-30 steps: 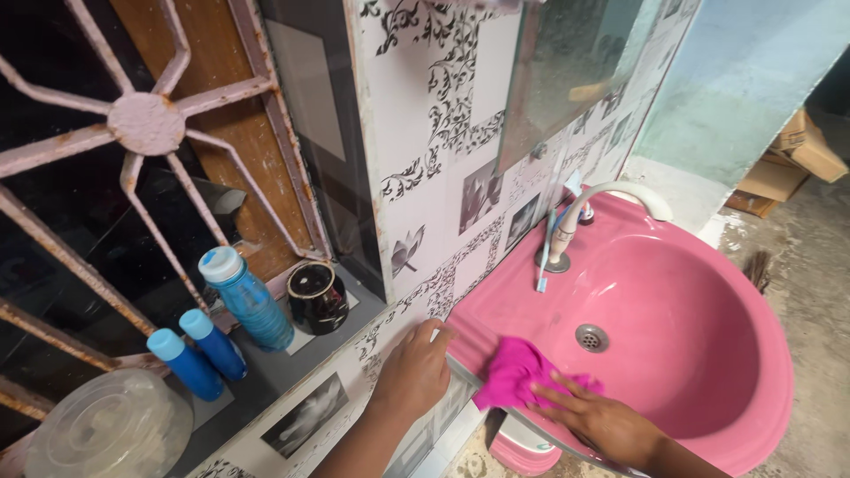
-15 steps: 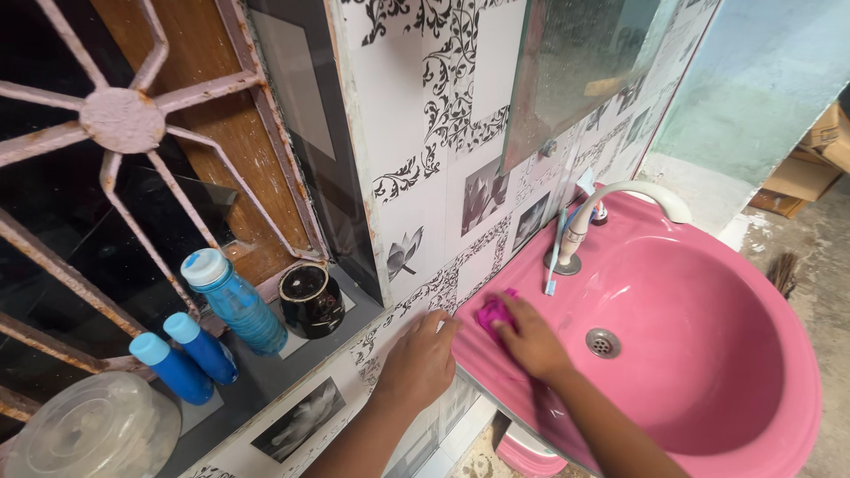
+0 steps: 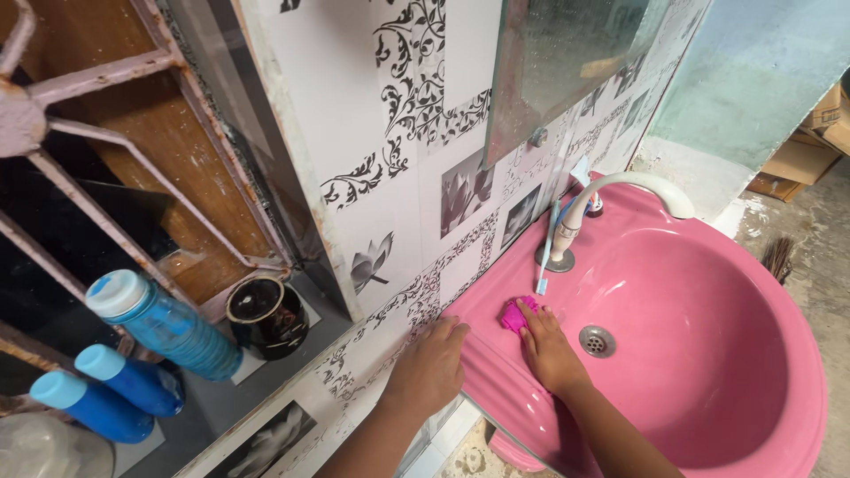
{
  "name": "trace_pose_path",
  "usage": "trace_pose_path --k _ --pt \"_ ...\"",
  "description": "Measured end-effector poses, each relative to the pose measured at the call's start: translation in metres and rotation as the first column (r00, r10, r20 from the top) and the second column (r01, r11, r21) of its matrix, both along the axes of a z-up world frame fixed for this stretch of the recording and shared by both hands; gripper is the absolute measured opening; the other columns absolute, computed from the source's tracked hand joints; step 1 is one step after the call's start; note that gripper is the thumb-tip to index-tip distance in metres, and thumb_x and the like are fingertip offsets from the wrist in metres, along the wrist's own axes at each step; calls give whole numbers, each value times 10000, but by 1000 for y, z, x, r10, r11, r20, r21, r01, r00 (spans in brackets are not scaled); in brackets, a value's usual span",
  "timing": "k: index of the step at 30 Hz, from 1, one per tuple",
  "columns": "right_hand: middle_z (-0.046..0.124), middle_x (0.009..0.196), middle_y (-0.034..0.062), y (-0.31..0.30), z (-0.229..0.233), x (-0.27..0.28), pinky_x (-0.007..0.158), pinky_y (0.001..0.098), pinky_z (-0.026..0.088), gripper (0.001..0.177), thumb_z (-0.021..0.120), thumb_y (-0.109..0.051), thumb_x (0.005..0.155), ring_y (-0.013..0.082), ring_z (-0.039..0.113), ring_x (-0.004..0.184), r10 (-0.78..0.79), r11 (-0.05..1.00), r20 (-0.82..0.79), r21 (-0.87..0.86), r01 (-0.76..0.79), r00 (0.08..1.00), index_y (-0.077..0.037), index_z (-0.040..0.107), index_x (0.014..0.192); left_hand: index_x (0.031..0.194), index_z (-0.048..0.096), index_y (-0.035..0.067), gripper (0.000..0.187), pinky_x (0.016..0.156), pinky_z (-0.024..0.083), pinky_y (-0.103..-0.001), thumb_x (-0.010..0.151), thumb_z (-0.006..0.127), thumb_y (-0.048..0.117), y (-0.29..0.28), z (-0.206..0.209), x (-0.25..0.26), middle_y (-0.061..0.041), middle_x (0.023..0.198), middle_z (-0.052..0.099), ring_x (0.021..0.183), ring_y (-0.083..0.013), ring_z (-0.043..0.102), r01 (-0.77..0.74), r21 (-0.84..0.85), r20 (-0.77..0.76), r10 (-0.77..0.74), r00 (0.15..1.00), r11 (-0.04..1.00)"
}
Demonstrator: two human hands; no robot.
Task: The person organizes toiletries on a tiled shelf, then wipes the pink sink and surrounding tiled wall with a pink cloth. They rinse the cloth under the tap and continue wiping the wall tiles and sink area.
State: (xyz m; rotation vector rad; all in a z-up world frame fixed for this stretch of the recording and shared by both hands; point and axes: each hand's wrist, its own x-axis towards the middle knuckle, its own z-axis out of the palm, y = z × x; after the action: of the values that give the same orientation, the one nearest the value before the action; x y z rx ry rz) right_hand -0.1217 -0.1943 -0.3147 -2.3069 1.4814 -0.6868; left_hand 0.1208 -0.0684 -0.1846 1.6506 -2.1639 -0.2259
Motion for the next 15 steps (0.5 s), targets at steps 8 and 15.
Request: trace_pose_path --k 8,15 --pt "646 1276 203 16 73 5 906 496 555 459 527 -255 933 394 675 1067 -356 879 -182 266 394 917 -191 608 1381 1369 518 9 517 1060 415 -483 874 609 126 -19 -1 -4 -198 1416 518 1295 -352 513 1 33 44 -2 999 999" --pt "716 691 116 25 138 -6 566 382 550 388 557 -290 930 234 680 526 -398 741 -36 576 345 917 -178 710 1269 1114 640 76 206 879 544 -476 970 582 212 -56 10 -37 -121 1101 662 1046 -332 663 -127 134 -50 135 990 983"
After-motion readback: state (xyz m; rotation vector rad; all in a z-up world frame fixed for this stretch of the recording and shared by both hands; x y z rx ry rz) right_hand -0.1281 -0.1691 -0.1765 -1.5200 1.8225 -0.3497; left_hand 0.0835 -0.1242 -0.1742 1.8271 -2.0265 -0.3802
